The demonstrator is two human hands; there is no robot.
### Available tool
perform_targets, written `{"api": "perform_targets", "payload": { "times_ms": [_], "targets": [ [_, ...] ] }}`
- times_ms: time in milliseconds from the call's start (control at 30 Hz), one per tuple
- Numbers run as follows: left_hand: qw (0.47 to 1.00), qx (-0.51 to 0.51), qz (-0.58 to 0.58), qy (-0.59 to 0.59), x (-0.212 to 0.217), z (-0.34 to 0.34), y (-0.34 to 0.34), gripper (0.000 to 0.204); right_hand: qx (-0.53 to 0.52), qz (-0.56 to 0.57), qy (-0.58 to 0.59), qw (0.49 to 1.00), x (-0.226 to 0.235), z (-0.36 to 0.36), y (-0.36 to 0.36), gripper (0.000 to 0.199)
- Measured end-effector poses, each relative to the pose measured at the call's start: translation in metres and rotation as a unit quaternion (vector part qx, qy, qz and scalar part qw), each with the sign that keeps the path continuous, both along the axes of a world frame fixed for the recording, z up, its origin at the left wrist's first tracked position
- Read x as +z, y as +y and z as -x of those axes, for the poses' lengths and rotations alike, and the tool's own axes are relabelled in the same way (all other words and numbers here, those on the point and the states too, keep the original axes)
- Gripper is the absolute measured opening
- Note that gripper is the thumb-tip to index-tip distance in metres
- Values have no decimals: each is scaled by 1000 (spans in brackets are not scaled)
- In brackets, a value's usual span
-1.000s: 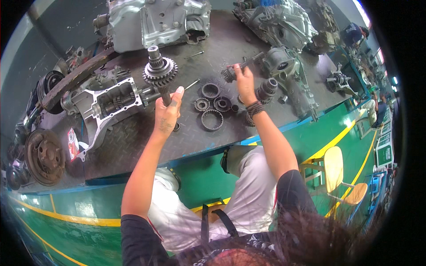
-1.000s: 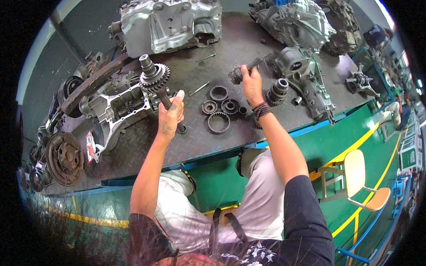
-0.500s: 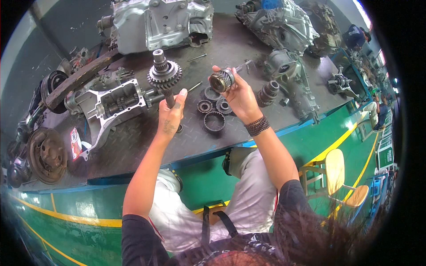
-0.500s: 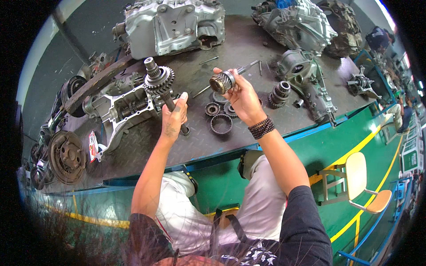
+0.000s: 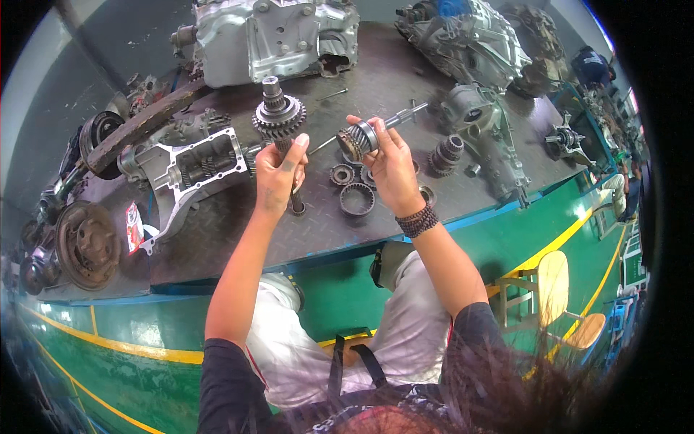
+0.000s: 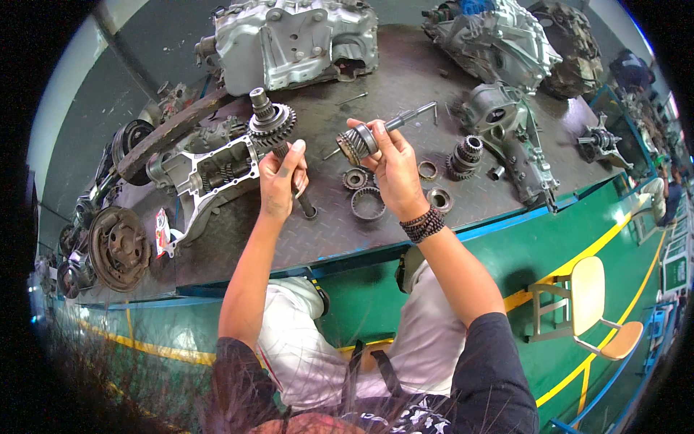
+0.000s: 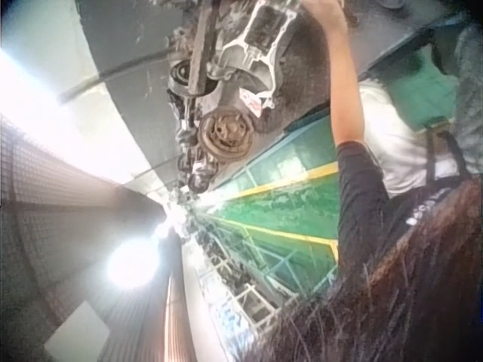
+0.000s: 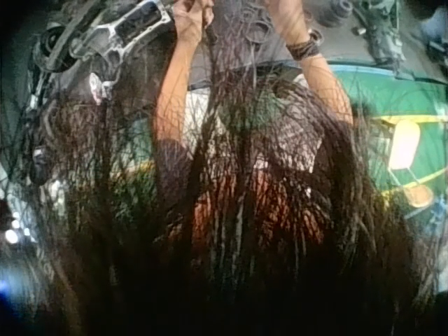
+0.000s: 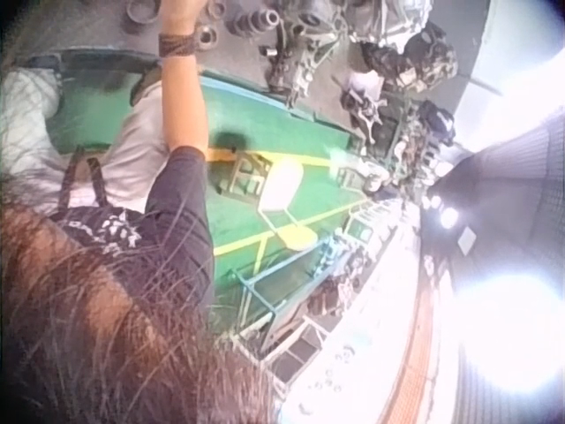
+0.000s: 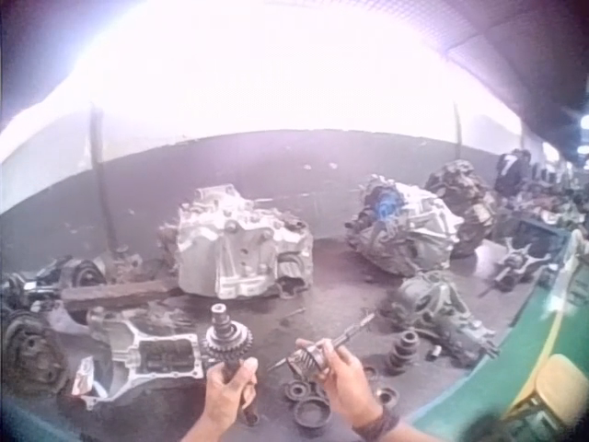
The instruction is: The person assembles gear components onto a transmission shaft by hand, sliding multiple gears and bearings onto the shaft while sitting at a workbench.
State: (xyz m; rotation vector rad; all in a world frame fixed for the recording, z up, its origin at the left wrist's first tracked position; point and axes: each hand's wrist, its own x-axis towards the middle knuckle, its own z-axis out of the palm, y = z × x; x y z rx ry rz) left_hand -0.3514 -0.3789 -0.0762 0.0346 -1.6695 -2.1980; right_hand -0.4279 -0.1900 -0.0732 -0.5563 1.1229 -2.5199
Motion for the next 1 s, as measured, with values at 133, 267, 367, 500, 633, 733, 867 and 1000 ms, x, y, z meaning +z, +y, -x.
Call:
{"api": "perform_targets", "payload": {
  "times_ms": [133, 267, 367, 500, 633, 733, 867, 1000],
  "targets": [
    [999, -1, 30, -13, 12, 0, 1, 25, -9, 2, -1, 1000, -3, -3, -5, 23],
    [998, 8, 56, 4, 22, -2, 5, 14, -29, -11, -9, 999, -5, -2, -11, 22],
    [996, 45, 72, 0, 32, -4, 7, 13, -30, -18, -10, 999, -7, -7, -17, 22],
    [995, 74, 59, 38, 38, -7, 7, 14, -34, -44, 15, 998, -9, -7, -21, 23],
    [993, 71, 72, 57, 40, -6, 8, 15, 1, -39, 20, 999, 0, -10, -19, 25],
    [988, 63, 121, 78, 32, -6, -1, 17, 33, -42, -14, 998, 8, -17, -22, 27],
    [984, 32, 123, 123, 29, 1, 5, 13, 52, -44, -39, 997, 10, -21, -26, 28],
    [975, 52, 147, 156, 23, 11, -2, 13, 30, -61, -37, 997, 6, -21, -28, 29]
  ]
}}
